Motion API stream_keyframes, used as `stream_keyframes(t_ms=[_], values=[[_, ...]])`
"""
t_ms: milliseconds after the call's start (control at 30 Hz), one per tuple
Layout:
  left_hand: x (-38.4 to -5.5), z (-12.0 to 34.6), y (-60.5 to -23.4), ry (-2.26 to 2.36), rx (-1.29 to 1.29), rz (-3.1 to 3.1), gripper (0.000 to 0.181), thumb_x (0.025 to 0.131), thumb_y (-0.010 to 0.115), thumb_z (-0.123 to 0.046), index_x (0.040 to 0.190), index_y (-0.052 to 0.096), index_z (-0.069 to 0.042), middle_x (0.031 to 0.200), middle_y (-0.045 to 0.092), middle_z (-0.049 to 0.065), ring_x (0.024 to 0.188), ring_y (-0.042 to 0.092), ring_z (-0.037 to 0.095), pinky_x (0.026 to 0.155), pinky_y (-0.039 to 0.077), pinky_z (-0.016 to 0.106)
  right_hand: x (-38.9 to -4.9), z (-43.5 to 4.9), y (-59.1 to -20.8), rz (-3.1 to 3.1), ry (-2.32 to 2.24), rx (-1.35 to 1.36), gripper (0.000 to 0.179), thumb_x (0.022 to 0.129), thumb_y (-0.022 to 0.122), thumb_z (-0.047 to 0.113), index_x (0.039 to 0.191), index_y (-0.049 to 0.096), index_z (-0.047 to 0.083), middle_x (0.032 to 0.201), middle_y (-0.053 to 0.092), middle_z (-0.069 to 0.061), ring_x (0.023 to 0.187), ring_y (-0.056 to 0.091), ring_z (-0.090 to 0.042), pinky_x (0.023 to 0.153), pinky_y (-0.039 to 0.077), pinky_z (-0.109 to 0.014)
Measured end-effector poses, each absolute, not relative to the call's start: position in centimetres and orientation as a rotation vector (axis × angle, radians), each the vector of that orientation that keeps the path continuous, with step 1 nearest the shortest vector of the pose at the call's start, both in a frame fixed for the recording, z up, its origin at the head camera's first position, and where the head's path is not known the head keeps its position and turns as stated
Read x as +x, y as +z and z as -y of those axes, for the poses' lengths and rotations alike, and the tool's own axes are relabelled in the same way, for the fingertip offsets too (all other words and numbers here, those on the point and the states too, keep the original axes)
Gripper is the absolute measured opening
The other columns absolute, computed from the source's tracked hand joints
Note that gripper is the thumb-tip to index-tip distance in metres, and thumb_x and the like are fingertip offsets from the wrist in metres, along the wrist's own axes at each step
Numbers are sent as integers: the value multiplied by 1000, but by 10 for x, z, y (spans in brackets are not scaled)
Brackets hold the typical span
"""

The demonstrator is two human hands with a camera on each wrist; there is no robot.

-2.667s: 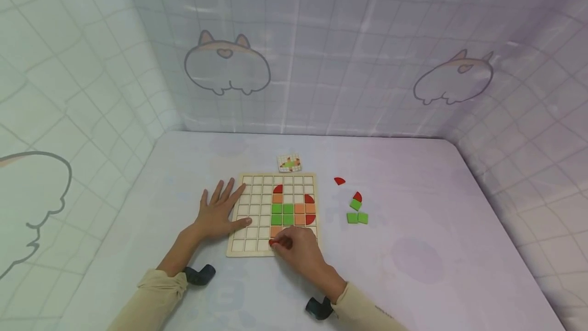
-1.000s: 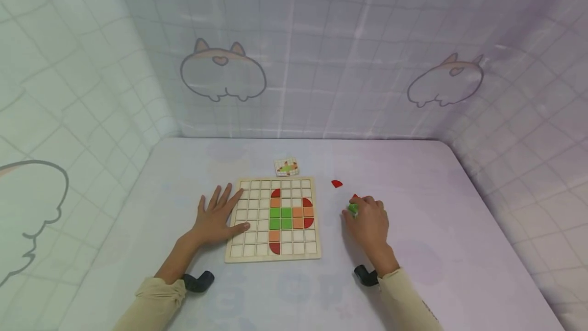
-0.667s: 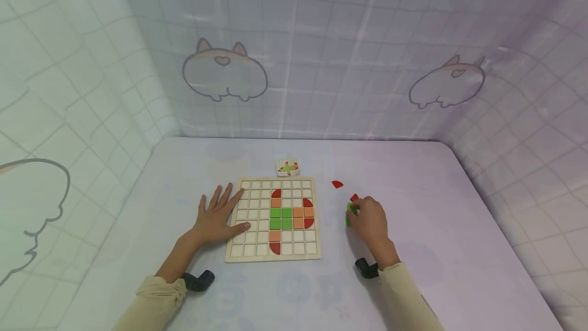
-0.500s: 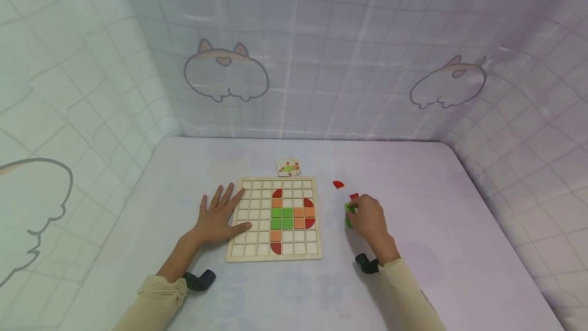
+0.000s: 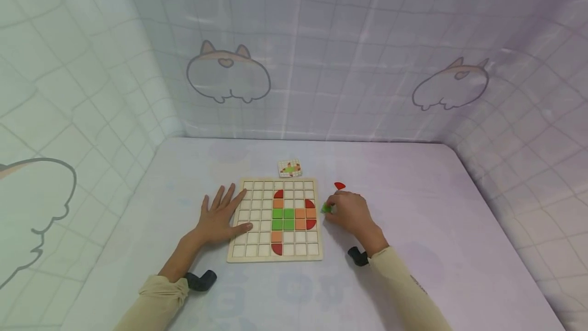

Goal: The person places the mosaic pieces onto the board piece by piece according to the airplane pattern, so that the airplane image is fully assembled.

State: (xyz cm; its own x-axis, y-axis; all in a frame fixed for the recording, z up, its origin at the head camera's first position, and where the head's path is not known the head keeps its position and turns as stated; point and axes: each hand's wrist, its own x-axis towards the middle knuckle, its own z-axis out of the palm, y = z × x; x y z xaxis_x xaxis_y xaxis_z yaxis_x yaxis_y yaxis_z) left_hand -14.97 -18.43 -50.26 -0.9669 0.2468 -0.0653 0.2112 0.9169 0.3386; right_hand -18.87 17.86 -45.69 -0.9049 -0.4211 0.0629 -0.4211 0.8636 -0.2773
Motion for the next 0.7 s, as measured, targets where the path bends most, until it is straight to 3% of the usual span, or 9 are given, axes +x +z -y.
stream_keyframes(t_ms=[300,433,700], values=[[-154,183,-504,503,361,-2967,100,83,51,-77,159,18,-21,164,2,12,148,-7,36,109,-10,64,-197,-102,-453,2835,578,1091,12,80,77,22,92,79,19,87,69,10,72,58,-7,70,47,-30],[-153,182,-501,506,377,-2967,99,84,52,-75,159,19,-20,164,4,13,148,-5,37,109,-7,65,-200,-77,-457,2751,528,1247,13,80,74,20,91,79,20,87,69,10,70,58,-3,64,42,-28],[-148,185,-497,500,402,-3009,97,84,55,-72,158,23,-19,163,10,16,148,2,40,109,-2,68,-204,-51,-464,2770,403,1369,14,82,75,23,95,80,22,93,69,12,84,61,-3,69,39,-29]])
